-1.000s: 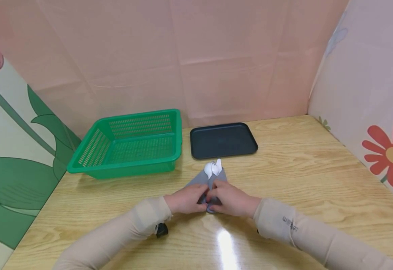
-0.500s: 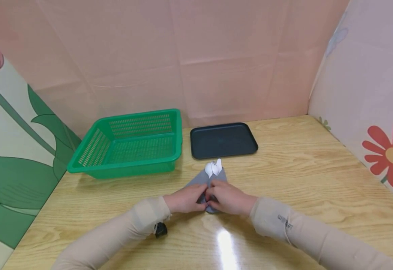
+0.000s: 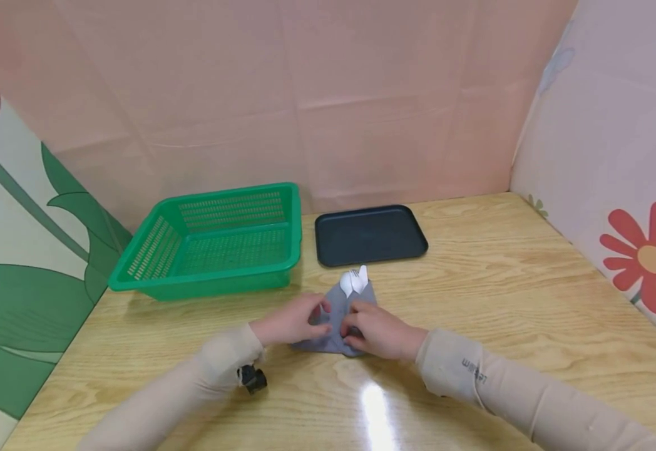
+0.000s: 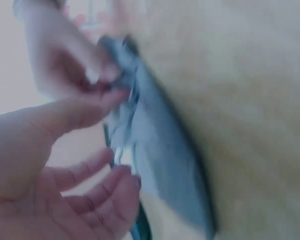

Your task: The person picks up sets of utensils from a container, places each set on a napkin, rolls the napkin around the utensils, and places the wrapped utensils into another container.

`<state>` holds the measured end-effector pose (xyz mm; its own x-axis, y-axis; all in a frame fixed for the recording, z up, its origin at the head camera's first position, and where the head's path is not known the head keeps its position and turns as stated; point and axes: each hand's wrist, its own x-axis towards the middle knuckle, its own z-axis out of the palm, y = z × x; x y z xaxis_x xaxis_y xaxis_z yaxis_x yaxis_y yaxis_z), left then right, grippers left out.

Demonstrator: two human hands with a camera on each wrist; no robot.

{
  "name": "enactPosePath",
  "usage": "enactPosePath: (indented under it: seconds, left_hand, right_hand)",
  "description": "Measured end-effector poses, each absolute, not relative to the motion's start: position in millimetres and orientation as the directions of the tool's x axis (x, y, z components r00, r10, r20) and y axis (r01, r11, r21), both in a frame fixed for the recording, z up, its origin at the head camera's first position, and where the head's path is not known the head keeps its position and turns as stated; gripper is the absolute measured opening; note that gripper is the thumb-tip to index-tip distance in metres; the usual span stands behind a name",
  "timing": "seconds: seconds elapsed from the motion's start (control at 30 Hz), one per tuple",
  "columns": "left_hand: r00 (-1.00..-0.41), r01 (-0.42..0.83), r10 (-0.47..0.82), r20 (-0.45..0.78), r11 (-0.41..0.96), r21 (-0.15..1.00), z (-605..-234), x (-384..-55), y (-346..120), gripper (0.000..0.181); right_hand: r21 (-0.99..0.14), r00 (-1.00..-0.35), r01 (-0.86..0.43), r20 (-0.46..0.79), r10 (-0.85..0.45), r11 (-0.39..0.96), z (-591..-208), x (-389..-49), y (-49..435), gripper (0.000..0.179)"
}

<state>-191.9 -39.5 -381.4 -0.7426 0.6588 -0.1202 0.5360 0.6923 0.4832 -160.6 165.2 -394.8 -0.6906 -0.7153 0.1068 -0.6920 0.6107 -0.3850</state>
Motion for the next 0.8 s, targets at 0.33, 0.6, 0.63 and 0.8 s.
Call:
enactPosePath:
  seconds: [0.33, 0.6, 0.63, 0.8]
  left_hand:
    - [-0.821, 0.302, 0.489, -0.295, 0.81, 0.503, -380, -195, -69, 0.046]
    - [-0.798, 0.285, 0.517, -0.308, 0.775, 0.564, -383, -197, -72, 0.042]
    - [-0.791, 0.285, 0.527, -0.311, 0.767, 0.576, -383, -197, -73, 0.046]
    - [-0.771, 0.28, 0.563, -0.298, 0.719, 0.636, -378, -199, -73, 0.042]
  right_hand:
    - [-0.391, -0.701, -0.681, 0.103, -0.705, 0.619, -397, -160, 166, 0.007]
    - [-0.43, -0.703, -0.662, 0.074, -0.707, 0.614, -396, -162, 168, 0.008]
    - [-0.439, -0.702, -0.658, 0.064, -0.709, 0.612, -396, -163, 169, 0.008]
    - [-0.46, -0.685, -0.663, 0.054, -0.727, 0.591, -396, -164, 171, 0.01]
